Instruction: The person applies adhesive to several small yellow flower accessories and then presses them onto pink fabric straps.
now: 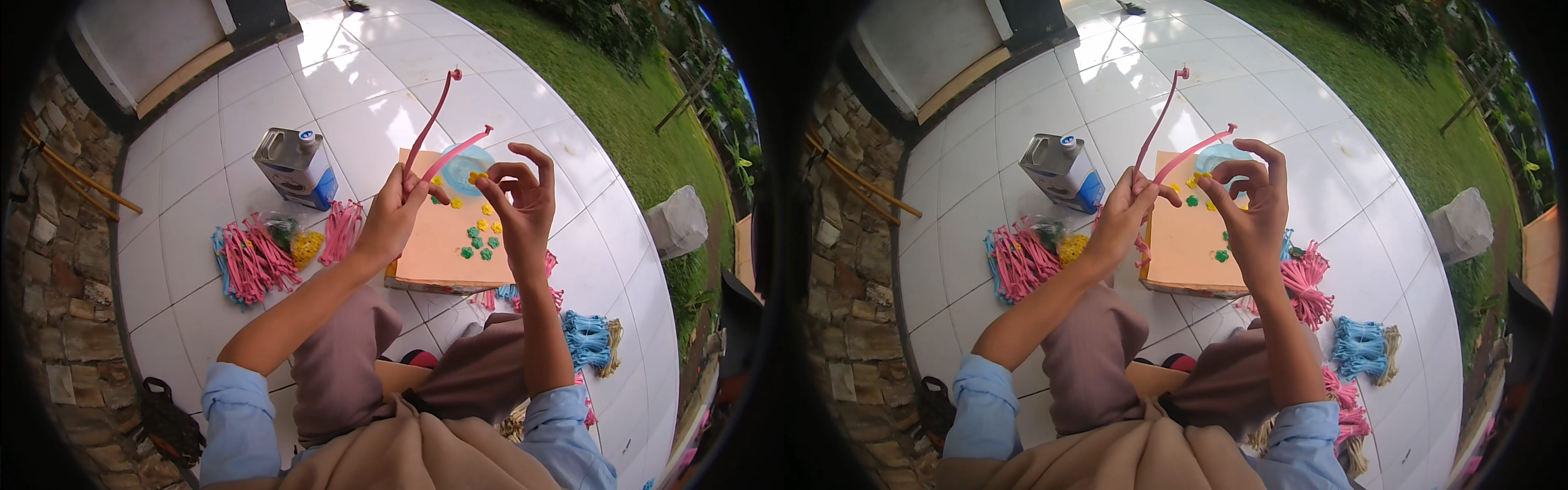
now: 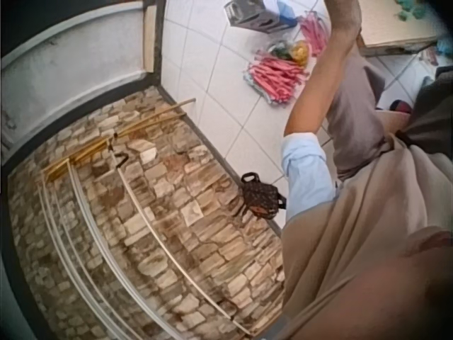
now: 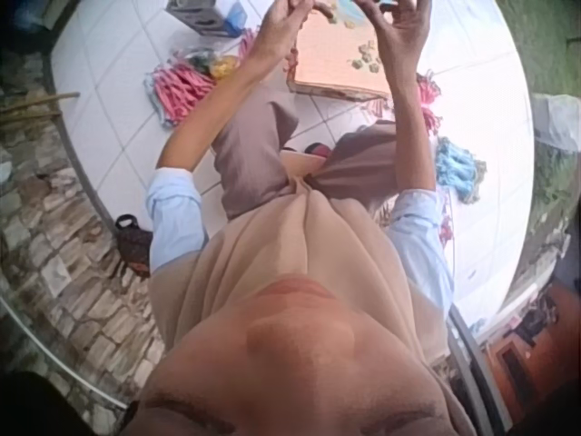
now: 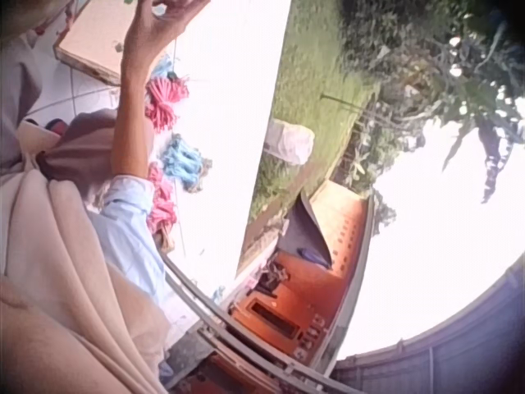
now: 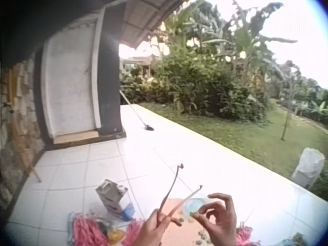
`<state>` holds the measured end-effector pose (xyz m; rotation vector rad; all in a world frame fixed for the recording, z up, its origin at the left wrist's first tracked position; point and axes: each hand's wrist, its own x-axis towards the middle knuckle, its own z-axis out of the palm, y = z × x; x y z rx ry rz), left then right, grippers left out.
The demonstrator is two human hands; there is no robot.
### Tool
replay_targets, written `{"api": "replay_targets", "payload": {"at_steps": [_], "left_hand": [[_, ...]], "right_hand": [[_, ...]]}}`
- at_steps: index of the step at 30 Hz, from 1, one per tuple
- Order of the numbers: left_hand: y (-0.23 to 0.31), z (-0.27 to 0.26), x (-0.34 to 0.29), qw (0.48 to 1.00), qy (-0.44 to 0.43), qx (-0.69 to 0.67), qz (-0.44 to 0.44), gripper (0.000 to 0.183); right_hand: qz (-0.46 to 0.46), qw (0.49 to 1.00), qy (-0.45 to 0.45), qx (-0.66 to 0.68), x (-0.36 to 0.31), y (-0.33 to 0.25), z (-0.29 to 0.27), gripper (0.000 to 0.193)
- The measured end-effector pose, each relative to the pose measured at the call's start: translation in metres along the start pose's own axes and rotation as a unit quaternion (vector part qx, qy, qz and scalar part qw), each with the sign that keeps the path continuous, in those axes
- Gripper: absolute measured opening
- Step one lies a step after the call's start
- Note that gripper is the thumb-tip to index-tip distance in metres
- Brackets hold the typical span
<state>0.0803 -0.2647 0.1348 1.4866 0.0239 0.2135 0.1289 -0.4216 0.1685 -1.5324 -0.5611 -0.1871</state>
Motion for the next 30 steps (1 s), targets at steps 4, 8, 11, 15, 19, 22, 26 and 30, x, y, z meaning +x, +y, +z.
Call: {"api": "replay_targets", "payload": {"at_steps": [4, 8, 11, 15, 19, 22, 26, 30], "left_hand": [[0.005, 0.009, -0.006, 0.998, 0.013, 0.041, 0.035, 0.013], [0.006, 0.011, -0.008, 0.998, -0.005, 0.067, 0.012, 0.014], [0.010, 0.015, -0.009, 0.997, -0.009, 0.072, 0.008, 0.013], [-0.009, 0.009, -0.003, 0.989, -0.014, 0.129, 0.075, 0.011], [0.000, 0.017, -0.007, 0.995, -0.019, 0.084, 0.055, 0.011], [0.005, 0.017, -0.010, 0.996, 0.012, 0.090, -0.010, 0.018], [0.003, 0.015, -0.011, 0.995, -0.001, 0.103, 0.003, 0.020], [0.003, 0.014, -0.011, 0.993, -0.009, 0.114, 0.010, 0.022]], "right_hand": [[0.147, 0.980, -0.001, 0.134, -0.003, -0.007, 0.002, 0.048], [0.219, 0.960, 0.000, 0.173, 0.000, -0.002, 0.001, 0.052], [0.264, 0.944, 0.026, 0.195, -0.001, 0.000, 0.004, 0.053], [0.274, 0.944, 0.016, 0.182, -0.001, 0.002, 0.008, 0.052], [0.278, 0.950, 0.016, 0.142, 0.001, 0.006, 0.004, 0.052], [0.271, 0.955, 0.007, 0.120, 0.002, 0.006, 0.003, 0.052], [0.255, 0.963, -0.007, 0.088, 0.003, 0.006, 0.003, 0.051], [0.255, 0.964, -0.015, 0.079, 0.004, 0.005, 0.003, 0.050]]}}
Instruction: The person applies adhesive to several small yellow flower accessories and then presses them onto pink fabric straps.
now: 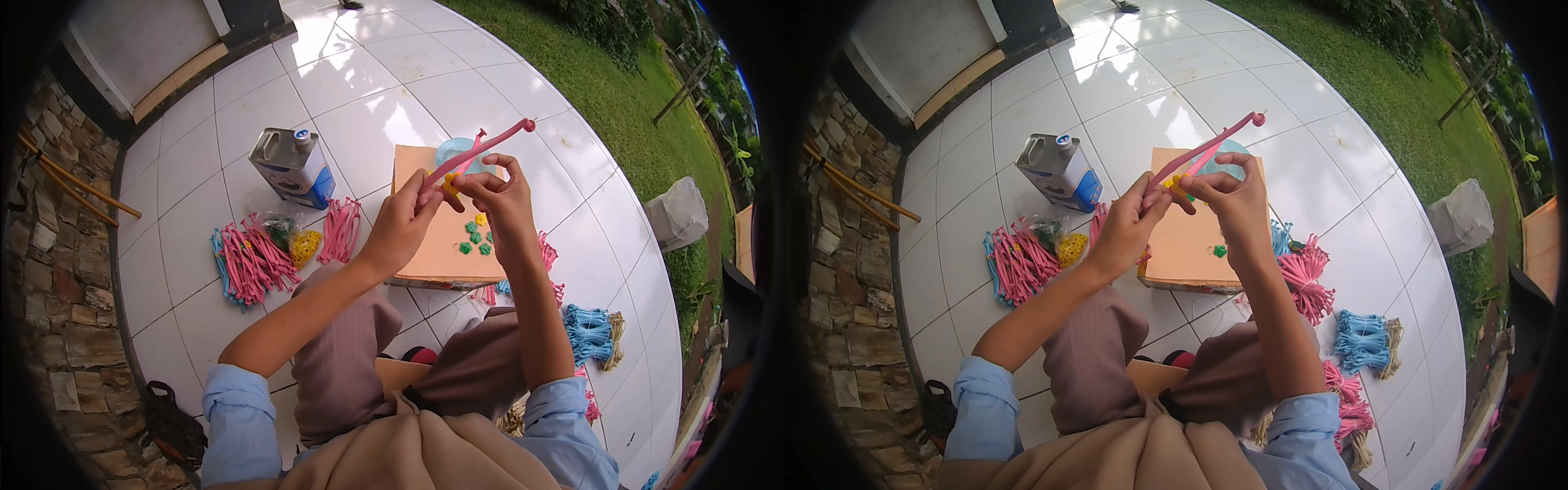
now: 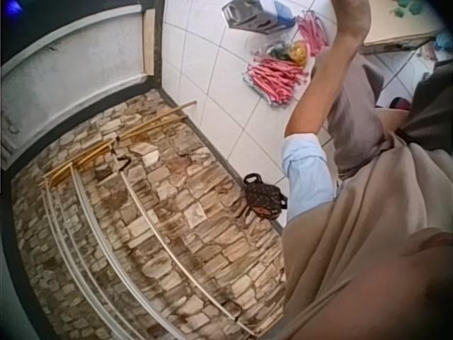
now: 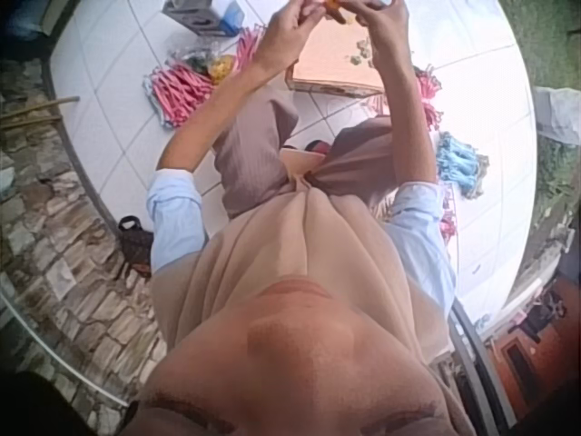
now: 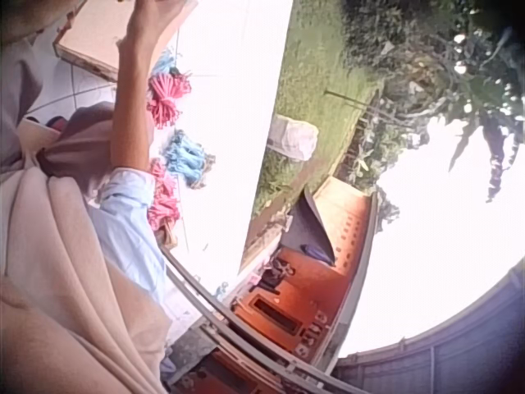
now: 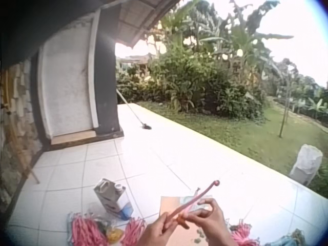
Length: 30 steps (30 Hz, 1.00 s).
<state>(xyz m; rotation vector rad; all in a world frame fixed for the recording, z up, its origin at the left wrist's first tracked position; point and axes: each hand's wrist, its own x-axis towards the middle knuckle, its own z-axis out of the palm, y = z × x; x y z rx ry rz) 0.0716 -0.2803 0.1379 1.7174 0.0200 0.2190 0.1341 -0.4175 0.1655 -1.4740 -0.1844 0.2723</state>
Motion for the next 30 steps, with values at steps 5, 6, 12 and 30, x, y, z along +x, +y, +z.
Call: {"api": "replay_targets", "payload": {"at_steps": [5, 6, 12, 30], "left_hand": [[0.003, -0.001, -0.001, 1.000, -0.015, 0.003, -0.010, 0.023], [0.003, -0.001, -0.001, 1.000, -0.018, -0.004, -0.010, 0.023], [-0.004, -0.002, 0.001, 0.999, -0.044, 0.008, 0.007, 0.022], [-0.002, -0.001, 0.001, 0.999, -0.007, 0.042, -0.011, 0.016]], "right_hand": [[-0.019, 1.000, -0.001, -0.025, -0.002, -0.003, 0.001, 0.049], [-0.019, 1.000, -0.001, -0.025, -0.001, -0.003, 0.001, 0.049], [-0.054, 0.998, -0.004, -0.041, 0.006, 0.013, -0.003, 0.048], [-0.057, 0.998, -0.011, 0.033, -0.002, 0.015, 0.017, 0.062]]}}
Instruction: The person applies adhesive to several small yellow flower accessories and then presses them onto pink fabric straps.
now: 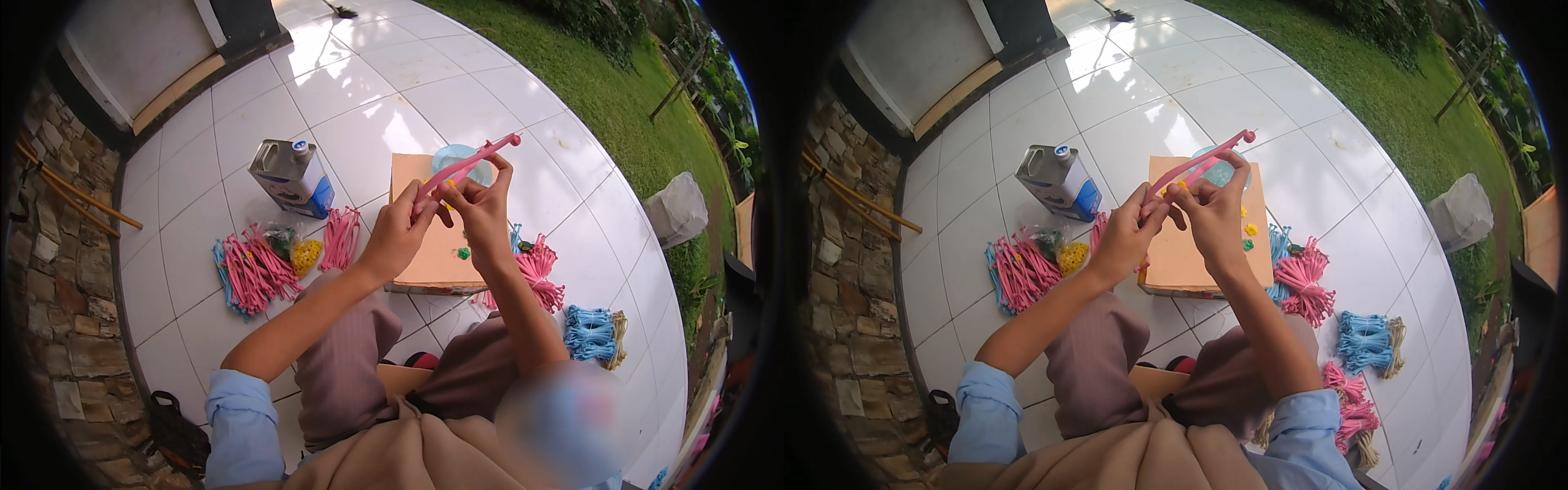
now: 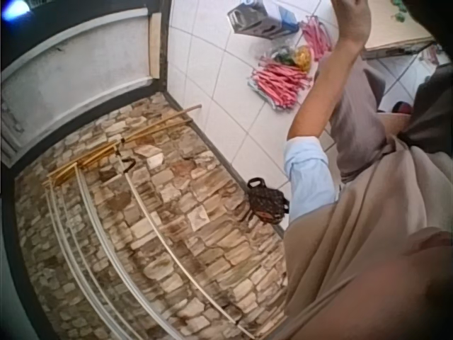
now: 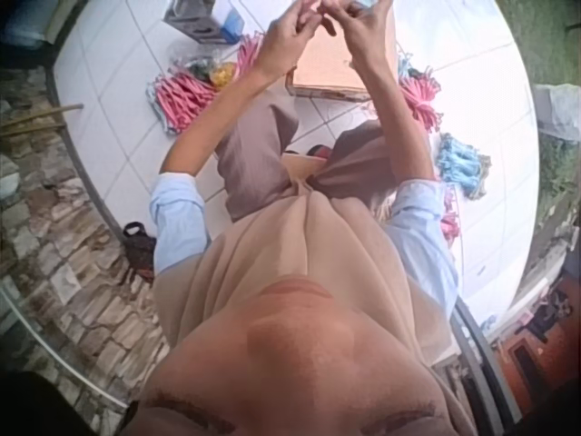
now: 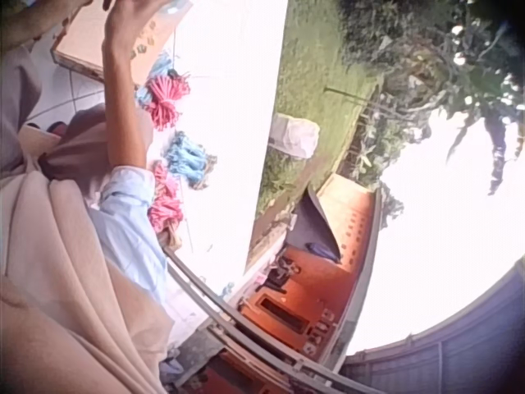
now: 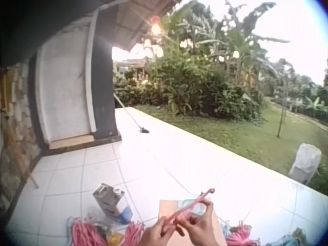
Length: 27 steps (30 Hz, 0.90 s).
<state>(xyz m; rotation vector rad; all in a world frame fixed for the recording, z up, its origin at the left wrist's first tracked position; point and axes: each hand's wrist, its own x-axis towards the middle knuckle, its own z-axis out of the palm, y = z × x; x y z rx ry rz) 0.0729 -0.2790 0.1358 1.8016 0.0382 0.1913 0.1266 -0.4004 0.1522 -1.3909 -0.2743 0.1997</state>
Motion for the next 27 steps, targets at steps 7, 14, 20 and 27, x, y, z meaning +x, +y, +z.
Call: {"api": "replay_targets", "payload": {"at_steps": [7, 14, 20, 27], "left_hand": [[-0.008, -0.004, 0.003, 1.000, -0.015, -0.020, 0.015, 0.018], [0.007, -0.034, 0.025, 0.968, 0.042, -0.248, -0.023, 0.023], [0.030, -0.077, 0.044, 0.973, 0.065, -0.198, -0.094, 0.029], [0.012, -0.072, 0.002, 0.718, 0.065, 0.594, 0.358, 0.057]], "right_hand": [[-0.026, 0.999, -0.013, 0.014, 0.003, 0.006, 0.005, 0.056], [0.017, 0.981, -0.182, 0.057, 0.001, 0.047, 0.001, 0.060], [0.019, 0.962, -0.268, 0.057, -0.008, 0.054, 0.032, 0.047], [0.039, 0.967, -0.237, 0.084, -0.006, 0.024, 0.020, 0.045]]}}
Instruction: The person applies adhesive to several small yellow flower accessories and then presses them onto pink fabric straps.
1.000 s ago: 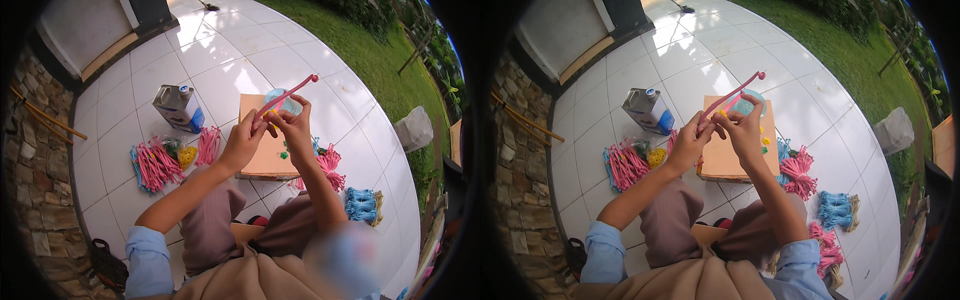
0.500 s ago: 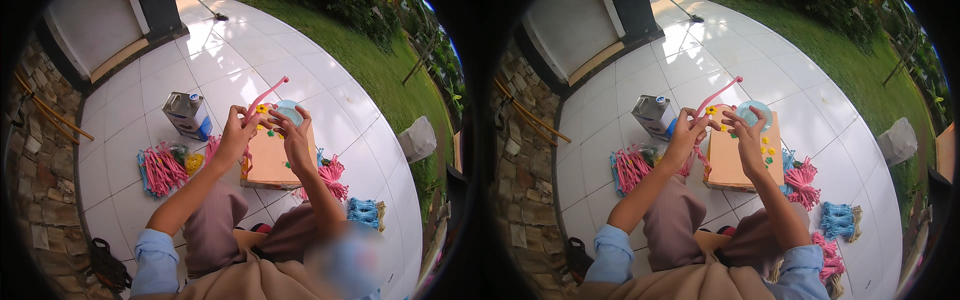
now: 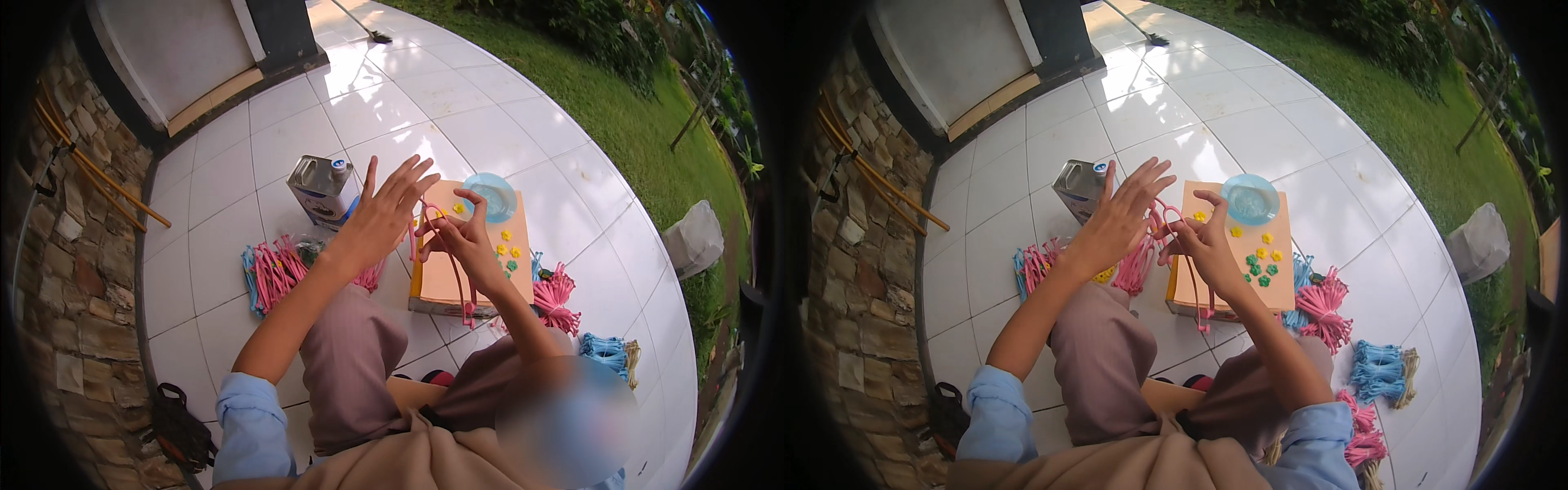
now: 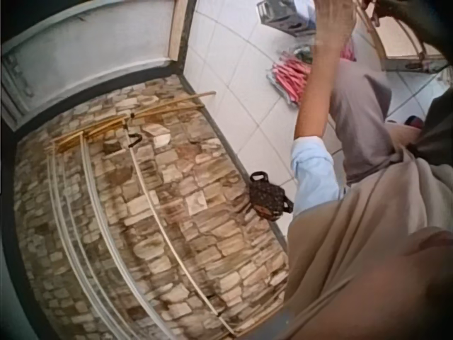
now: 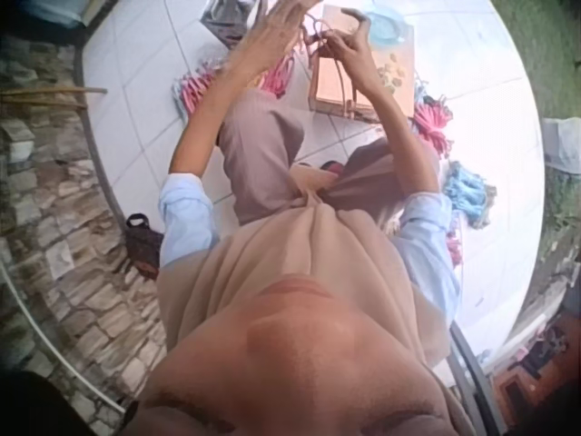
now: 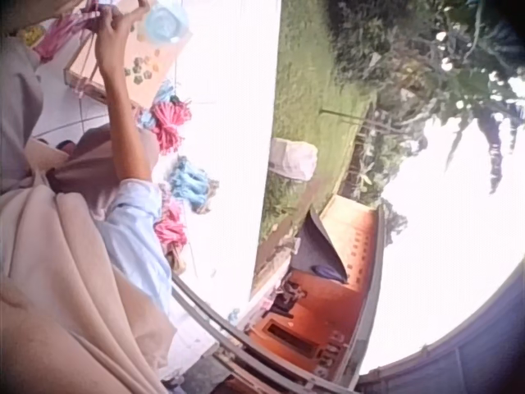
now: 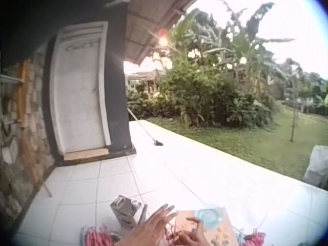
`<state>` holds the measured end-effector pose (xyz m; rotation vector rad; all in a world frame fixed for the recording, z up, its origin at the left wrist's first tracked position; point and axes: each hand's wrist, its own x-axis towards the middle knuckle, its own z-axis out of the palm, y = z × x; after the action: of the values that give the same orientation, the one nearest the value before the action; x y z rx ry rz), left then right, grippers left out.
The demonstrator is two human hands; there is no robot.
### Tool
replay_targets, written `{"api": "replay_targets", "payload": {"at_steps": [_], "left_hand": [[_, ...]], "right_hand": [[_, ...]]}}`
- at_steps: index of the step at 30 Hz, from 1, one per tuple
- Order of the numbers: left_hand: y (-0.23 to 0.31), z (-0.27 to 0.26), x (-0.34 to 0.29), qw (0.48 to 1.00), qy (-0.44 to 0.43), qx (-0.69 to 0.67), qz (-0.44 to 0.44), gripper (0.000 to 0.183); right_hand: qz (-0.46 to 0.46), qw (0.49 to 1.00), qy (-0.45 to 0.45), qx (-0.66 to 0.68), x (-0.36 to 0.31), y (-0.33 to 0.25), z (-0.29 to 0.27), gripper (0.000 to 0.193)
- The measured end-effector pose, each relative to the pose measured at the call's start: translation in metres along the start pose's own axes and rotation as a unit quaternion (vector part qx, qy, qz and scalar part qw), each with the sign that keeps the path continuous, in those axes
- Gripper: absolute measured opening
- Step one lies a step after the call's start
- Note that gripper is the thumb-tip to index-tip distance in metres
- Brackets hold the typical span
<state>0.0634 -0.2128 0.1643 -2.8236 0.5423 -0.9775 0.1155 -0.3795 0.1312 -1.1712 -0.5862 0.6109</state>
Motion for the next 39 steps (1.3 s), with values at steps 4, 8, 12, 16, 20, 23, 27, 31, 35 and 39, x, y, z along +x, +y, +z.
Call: {"api": "replay_targets", "payload": {"at_steps": [4, 8, 12, 16, 20, 23, 27, 31, 35, 39], "left_hand": [[0.012, 0.020, -0.009, 0.980, -0.113, -0.149, 0.062, 0.044], [0.018, 0.019, -0.021, 0.926, -0.116, -0.352, -0.071, 0.014], [0.028, 0.020, -0.012, 0.827, -0.152, -0.505, -0.196, 0.014], [0.024, 0.041, -0.006, 0.582, 0.085, -0.713, -0.381, 0.023], [0.013, 0.050, -0.018, 0.571, -0.018, -0.688, -0.448, 0.021], [0.012, 0.057, -0.022, 0.572, -0.032, -0.693, -0.437, 0.021], [0.011, 0.051, -0.021, 0.573, -0.053, -0.668, -0.472, 0.022], [0.022, 0.047, -0.015, 0.583, -0.057, -0.645, -0.491, 0.015], [0.015, 0.064, -0.026, 0.640, -0.030, -0.642, -0.422, 0.009], [0.022, 0.067, -0.029, 0.750, -0.038, -0.535, -0.387, 0.012]], "right_hand": [[0.093, 0.994, -0.026, -0.047, -0.009, -0.024, -0.006, 0.050], [0.172, 0.959, -0.078, -0.211, -0.020, -0.057, -0.030, 0.049], [0.184, 0.944, -0.097, -0.258, -0.027, -0.065, -0.056, 0.045], [0.203, 0.946, -0.129, -0.218, -0.027, -0.055, -0.071, 0.045], [0.202, 0.922, -0.034, -0.328, -0.027, -0.007, -0.105, 0.041], [0.136, 0.863, -0.007, -0.487, -0.036, 0.039, -0.134, 0.042], [0.047, 0.837, -0.074, -0.540, -0.042, 0.064, -0.142, 0.044], [0.052, 0.837, -0.089, -0.538, -0.042, 0.076, -0.143, 0.045], [0.018, 0.827, -0.089, -0.555, -0.040, 0.077, -0.137, 0.047], [0.057, 0.822, -0.083, -0.560, -0.039, 0.075, -0.136, 0.047]]}}
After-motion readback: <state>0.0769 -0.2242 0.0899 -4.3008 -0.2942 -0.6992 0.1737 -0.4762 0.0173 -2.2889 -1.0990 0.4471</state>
